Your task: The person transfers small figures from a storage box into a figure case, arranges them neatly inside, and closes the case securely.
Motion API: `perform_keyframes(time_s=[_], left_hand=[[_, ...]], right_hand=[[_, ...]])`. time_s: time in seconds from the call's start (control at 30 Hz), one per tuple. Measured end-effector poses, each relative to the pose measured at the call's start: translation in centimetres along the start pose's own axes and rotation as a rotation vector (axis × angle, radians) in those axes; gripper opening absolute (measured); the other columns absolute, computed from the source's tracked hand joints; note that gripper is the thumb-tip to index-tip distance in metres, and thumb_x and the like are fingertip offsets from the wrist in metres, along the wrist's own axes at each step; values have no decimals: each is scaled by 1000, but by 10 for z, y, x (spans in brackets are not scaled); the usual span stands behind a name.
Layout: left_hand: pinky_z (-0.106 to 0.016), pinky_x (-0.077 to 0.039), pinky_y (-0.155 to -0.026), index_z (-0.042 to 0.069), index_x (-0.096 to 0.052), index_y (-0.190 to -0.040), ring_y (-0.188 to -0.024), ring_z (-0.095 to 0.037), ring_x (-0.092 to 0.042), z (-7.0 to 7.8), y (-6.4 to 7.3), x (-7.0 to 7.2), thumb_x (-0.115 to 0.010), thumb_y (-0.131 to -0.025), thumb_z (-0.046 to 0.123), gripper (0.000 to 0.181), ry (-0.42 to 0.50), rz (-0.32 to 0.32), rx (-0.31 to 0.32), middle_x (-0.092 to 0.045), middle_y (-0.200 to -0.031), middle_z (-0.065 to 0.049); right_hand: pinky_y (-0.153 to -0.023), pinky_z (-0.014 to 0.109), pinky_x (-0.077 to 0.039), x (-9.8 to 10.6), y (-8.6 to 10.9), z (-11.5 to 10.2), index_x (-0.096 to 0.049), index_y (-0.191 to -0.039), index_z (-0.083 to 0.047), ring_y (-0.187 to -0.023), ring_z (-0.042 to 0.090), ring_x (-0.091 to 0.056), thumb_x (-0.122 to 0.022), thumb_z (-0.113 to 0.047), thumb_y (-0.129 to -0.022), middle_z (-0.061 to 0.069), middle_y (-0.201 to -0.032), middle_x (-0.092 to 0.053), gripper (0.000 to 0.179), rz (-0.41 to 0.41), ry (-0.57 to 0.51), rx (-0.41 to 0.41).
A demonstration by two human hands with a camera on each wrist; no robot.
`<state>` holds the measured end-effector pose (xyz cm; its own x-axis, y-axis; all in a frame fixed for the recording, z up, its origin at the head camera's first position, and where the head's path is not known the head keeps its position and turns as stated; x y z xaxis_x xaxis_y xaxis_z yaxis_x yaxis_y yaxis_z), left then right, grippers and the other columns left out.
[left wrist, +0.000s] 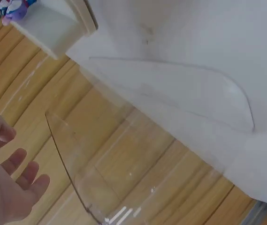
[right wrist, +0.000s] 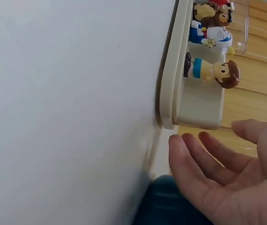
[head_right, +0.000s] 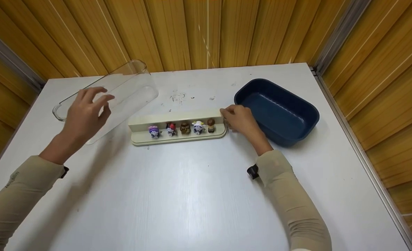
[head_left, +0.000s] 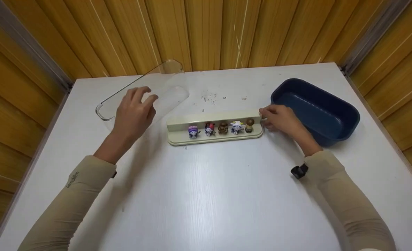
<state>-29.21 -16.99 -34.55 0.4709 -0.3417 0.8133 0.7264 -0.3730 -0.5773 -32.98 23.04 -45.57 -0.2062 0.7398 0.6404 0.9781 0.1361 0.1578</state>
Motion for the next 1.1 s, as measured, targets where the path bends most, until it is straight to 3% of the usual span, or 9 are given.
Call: perform_keyframes(time_s=[0.07,0.13,0.23,0.37,0.47,0.57,0.8,1.1], left_hand=[[-58,-49,-100,6,-69,-121,-123,-44,-52,-16,-6,6,-65,-97,14,25,-49,-25,33,-58,-131,-20],[-61,-44,-104,9,-65,-130,-127,-47,-49,-36,-11,5,-66,-98,25,35,-72,-90,90,-55,-137,-20],[-67,-35,-109,14,-51,-146,-133,-50,-41,-65,-15,-12,-65,-98,42,57,-85,-253,183,-44,-148,-21],[-74,-33,-105,21,-25,-161,-134,-56,-37,-94,-7,-39,-58,-95,64,85,-68,-492,333,-28,-158,-24],[-74,-39,-98,22,-16,-163,-128,-57,-43,-106,1,-50,-56,-91,72,96,-62,-580,416,-33,-155,-28],[-72,-42,-94,22,-20,-162,-122,-54,-48,-110,1,-49,-61,-88,71,98,-54,-570,445,-42,-148,-29],[-69,-46,-91,23,-34,-159,-118,-50,-53,-112,-1,-36,-74,-83,65,95,12,-451,486,-47,-143,-28],[-68,-46,-88,24,-40,-156,-115,-48,-55,-111,2,-29,-79,-81,59,91,58,-389,466,-52,-141,-26]], right_hand=[[-87,33,-59,-8,-4,6,-59,-133,1,-112,30,-68,-52,-51,-104,23,-128,-64,60,-48,-111,-55],[-91,34,-58,-13,-7,10,-55,-137,3,-117,31,-66,-50,-55,-104,24,-132,-61,68,-76,-179,-92],[-94,35,-57,-19,-7,15,-50,-141,4,-120,30,-63,-48,-58,-103,24,-135,-57,73,-101,-231,-140],[-92,32,-57,-21,-8,19,-50,-141,1,-118,28,-61,-55,-57,-101,20,-135,-54,71,-107,-229,-178],[-89,30,-58,-23,-8,22,-50,-141,-1,-116,25,-60,-61,-55,-99,18,-134,-54,70,-112,-228,-198],[-87,31,-59,-24,-8,22,-49,-141,-2,-114,25,-59,-61,-55,-98,17,-132,-53,69,-114,-248,-205],[-85,33,-60,-26,-6,20,-46,-143,-4,-109,23,-58,-60,-55,-99,16,-130,-51,69,-110,-272,-219],[-84,33,-60,-28,-7,20,-46,-144,-6,-108,22,-59,-61,-53,-98,15,-128,-53,67,-105,-275,-253]])
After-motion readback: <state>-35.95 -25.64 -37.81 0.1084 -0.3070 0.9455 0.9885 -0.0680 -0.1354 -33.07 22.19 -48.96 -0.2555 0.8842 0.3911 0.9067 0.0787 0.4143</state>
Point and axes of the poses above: each hand's wrist, its own y-axis away from the middle knuckle, its own x-axis out of the back of the hand, z = x × y, the point moved 10 cm from there along -y, towards the middle knuckle
